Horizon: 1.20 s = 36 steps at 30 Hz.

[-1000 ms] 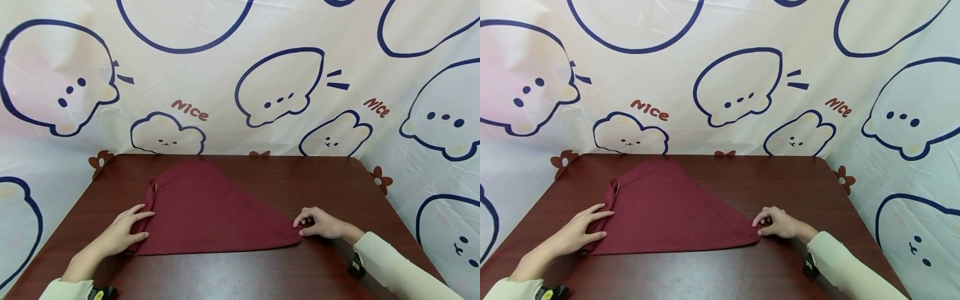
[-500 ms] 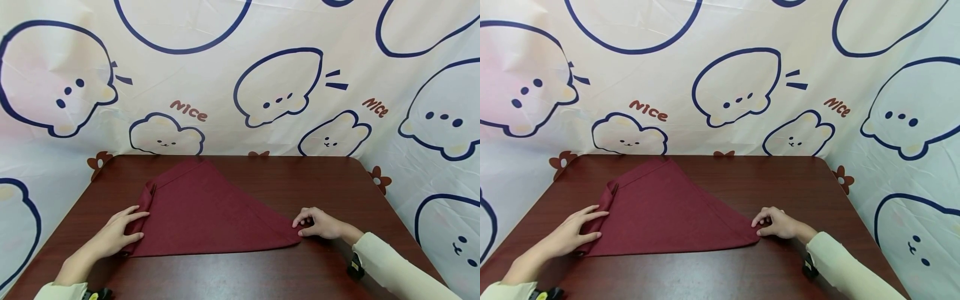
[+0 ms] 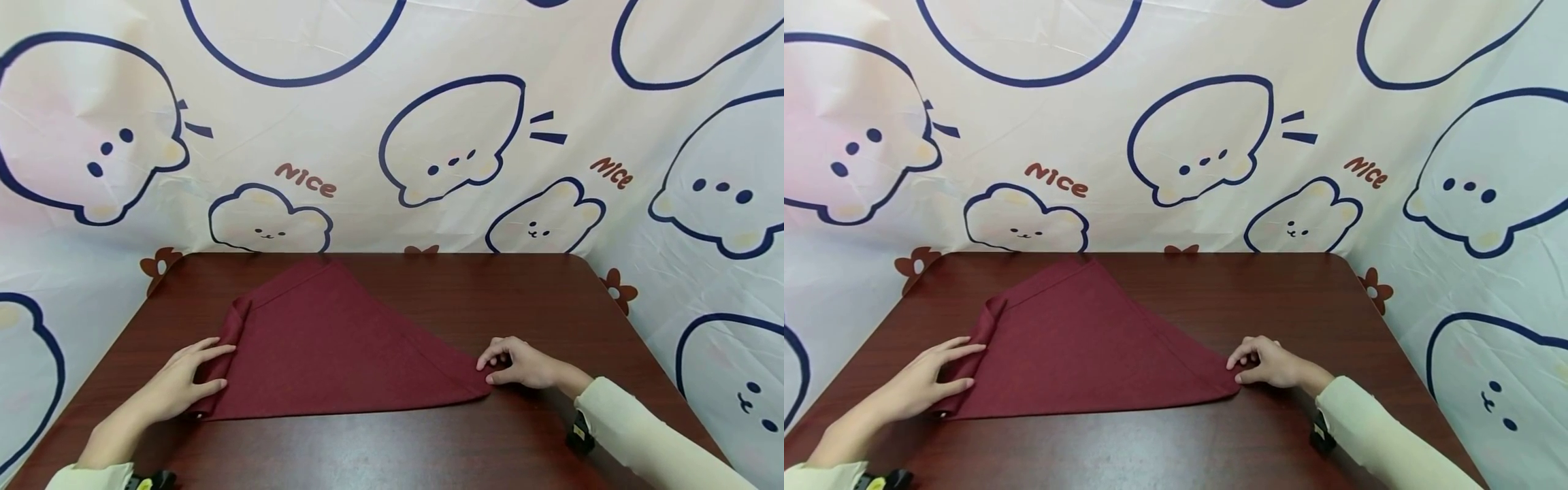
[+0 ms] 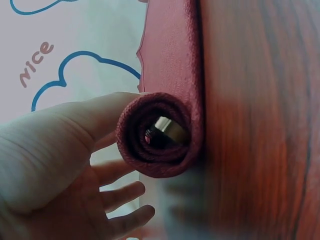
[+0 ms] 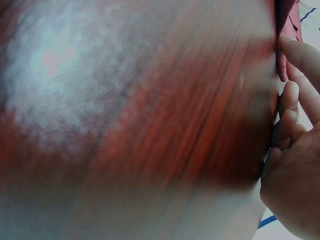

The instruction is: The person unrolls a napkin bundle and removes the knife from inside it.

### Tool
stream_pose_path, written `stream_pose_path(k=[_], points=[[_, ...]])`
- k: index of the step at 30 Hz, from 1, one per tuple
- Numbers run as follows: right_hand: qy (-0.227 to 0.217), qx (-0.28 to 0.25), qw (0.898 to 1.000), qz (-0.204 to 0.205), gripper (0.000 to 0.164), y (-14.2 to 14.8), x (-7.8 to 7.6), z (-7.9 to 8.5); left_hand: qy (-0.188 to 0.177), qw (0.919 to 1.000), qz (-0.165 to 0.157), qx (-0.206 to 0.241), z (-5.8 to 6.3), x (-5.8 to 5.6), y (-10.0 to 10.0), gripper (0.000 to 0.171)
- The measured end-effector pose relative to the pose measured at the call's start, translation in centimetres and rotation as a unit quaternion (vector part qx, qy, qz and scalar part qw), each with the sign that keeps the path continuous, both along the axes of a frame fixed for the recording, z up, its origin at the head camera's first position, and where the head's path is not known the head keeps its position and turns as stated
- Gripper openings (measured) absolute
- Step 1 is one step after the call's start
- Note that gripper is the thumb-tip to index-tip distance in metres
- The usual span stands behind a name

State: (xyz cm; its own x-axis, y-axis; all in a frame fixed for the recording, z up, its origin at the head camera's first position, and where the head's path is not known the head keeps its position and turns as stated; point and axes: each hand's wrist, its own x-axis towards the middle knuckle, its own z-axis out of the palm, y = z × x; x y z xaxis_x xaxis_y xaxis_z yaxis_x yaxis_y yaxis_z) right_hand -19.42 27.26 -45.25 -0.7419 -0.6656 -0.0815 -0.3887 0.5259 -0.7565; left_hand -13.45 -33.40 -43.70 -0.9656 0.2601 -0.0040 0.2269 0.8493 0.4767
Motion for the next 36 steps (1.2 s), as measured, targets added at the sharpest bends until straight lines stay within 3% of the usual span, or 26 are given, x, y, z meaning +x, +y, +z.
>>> stream_pose_path(k=[14, 36], points=[[-0.001, 0.001, 1.0, -0.001, 0.015, -0.1, 0.1, 0.1, 0.006, 0.9999, -0.014, -0.003, 0.1, 0.1, -1.4, 0.055], [-0.001, 0.005, 1.0, -0.003, 0.015, 0.0, 0.0, 0.0, -0.024, 0.9996, 0.006, -0.013, 0.1, 0.2, -2.1, 0.056]])
